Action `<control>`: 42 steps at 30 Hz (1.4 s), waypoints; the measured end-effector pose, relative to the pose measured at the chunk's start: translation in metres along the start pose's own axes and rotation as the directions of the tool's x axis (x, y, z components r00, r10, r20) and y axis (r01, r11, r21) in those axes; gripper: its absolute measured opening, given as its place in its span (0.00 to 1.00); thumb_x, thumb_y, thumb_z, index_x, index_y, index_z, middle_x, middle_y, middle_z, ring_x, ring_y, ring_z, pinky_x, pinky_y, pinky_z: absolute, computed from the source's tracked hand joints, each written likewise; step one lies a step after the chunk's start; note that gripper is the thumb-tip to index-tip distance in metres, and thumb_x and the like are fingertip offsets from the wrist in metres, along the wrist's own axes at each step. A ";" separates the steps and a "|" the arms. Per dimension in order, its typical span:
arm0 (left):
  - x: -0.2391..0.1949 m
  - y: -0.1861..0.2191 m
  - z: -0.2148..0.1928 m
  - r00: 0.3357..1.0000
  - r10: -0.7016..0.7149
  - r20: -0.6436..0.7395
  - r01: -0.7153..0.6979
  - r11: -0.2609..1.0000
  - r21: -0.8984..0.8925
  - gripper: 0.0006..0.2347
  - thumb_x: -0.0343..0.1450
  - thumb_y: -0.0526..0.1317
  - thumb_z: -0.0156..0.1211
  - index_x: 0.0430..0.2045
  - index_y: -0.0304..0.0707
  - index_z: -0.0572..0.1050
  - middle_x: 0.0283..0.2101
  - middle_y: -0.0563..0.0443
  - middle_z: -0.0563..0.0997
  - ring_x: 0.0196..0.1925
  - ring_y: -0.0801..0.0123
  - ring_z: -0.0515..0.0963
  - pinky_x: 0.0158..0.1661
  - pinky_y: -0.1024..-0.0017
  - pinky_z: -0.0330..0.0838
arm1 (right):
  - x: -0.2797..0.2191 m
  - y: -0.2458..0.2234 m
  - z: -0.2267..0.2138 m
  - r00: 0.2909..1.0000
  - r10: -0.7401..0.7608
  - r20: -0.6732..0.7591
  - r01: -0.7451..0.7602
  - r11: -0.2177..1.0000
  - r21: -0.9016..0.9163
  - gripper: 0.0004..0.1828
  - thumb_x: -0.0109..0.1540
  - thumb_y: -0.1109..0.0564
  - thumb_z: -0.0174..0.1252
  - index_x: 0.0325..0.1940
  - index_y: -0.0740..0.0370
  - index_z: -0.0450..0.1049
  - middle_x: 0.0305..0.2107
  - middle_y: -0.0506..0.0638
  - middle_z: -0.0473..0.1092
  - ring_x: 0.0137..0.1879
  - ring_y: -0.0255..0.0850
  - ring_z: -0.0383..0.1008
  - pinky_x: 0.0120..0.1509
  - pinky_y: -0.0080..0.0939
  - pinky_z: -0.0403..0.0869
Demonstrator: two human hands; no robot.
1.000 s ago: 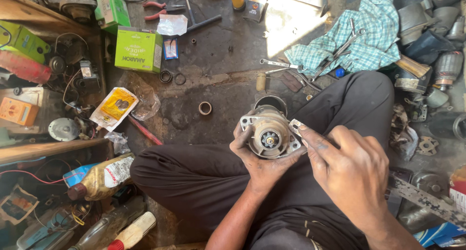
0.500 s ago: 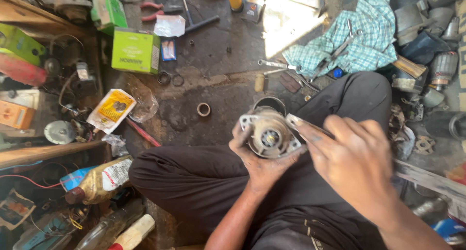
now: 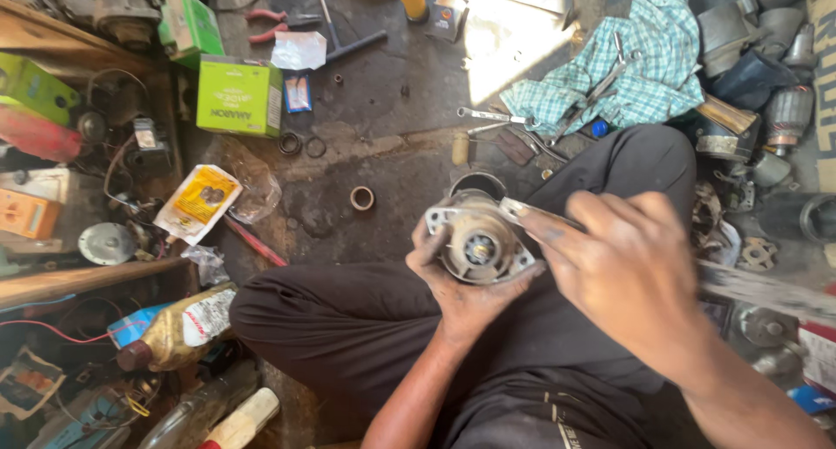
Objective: The person applies grease to a small metal part and inserts it into a cylindrical mechanical component. They then use a T-handle wrench to tighten a bolt on the component and a screwdriver to scrape the interior surfaces.
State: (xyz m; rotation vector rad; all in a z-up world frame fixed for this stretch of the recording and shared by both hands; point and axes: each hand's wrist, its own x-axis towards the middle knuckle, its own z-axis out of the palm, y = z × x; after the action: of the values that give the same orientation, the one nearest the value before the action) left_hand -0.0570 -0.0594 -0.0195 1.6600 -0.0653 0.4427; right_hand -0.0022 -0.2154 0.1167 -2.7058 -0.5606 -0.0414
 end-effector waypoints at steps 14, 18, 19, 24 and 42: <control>0.001 -0.007 -0.002 0.999 -0.032 0.012 0.032 0.999 0.043 0.47 0.56 0.40 0.87 0.61 0.46 0.50 0.66 0.39 0.57 0.68 0.55 0.68 0.65 0.60 0.72 | 0.014 0.011 -0.003 0.995 -0.094 -0.031 0.094 0.996 -0.006 0.17 0.56 0.54 0.66 0.49 0.49 0.85 0.25 0.47 0.69 0.31 0.42 0.70 0.44 0.45 0.62; 0.009 -0.005 -0.004 0.998 -0.052 0.044 0.055 0.997 -0.060 0.46 0.56 0.41 0.86 0.62 0.46 0.50 0.66 0.38 0.57 0.69 0.54 0.67 0.67 0.60 0.70 | 0.025 0.016 0.000 0.997 -0.069 0.045 0.070 0.998 -0.012 0.16 0.55 0.54 0.67 0.48 0.45 0.86 0.19 0.45 0.69 0.27 0.40 0.70 0.40 0.45 0.59; 0.010 -0.007 -0.006 0.998 -0.040 0.037 0.040 0.999 0.000 0.46 0.56 0.41 0.86 0.61 0.46 0.50 0.66 0.38 0.57 0.69 0.54 0.67 0.67 0.60 0.70 | 0.024 0.019 0.004 0.995 -0.099 0.003 0.099 0.995 0.007 0.15 0.57 0.54 0.67 0.48 0.46 0.85 0.20 0.44 0.69 0.28 0.40 0.70 0.42 0.44 0.59; 0.014 -0.007 -0.005 0.999 -0.014 0.051 0.013 1.000 0.009 0.47 0.55 0.42 0.87 0.61 0.46 0.50 0.66 0.39 0.58 0.68 0.55 0.69 0.66 0.62 0.72 | 0.018 0.038 0.019 0.989 -0.147 0.028 0.147 0.989 0.005 0.11 0.57 0.53 0.67 0.44 0.44 0.86 0.23 0.42 0.73 0.26 0.36 0.68 0.42 0.44 0.57; 0.013 -0.007 -0.013 0.997 0.013 0.083 -0.015 0.999 0.032 0.47 0.55 0.42 0.86 0.61 0.46 0.50 0.66 0.37 0.57 0.71 0.52 0.67 0.68 0.56 0.71 | 0.033 0.034 0.016 0.974 -0.225 0.027 0.224 0.974 0.025 0.08 0.57 0.52 0.69 0.40 0.43 0.86 0.22 0.41 0.73 0.27 0.36 0.70 0.47 0.45 0.59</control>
State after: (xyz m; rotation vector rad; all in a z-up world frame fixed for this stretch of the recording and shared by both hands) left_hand -0.0458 -0.0433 -0.0207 1.7103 -0.1314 0.3874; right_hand 0.0404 -0.2265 0.0933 -2.6129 -0.8691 -0.0549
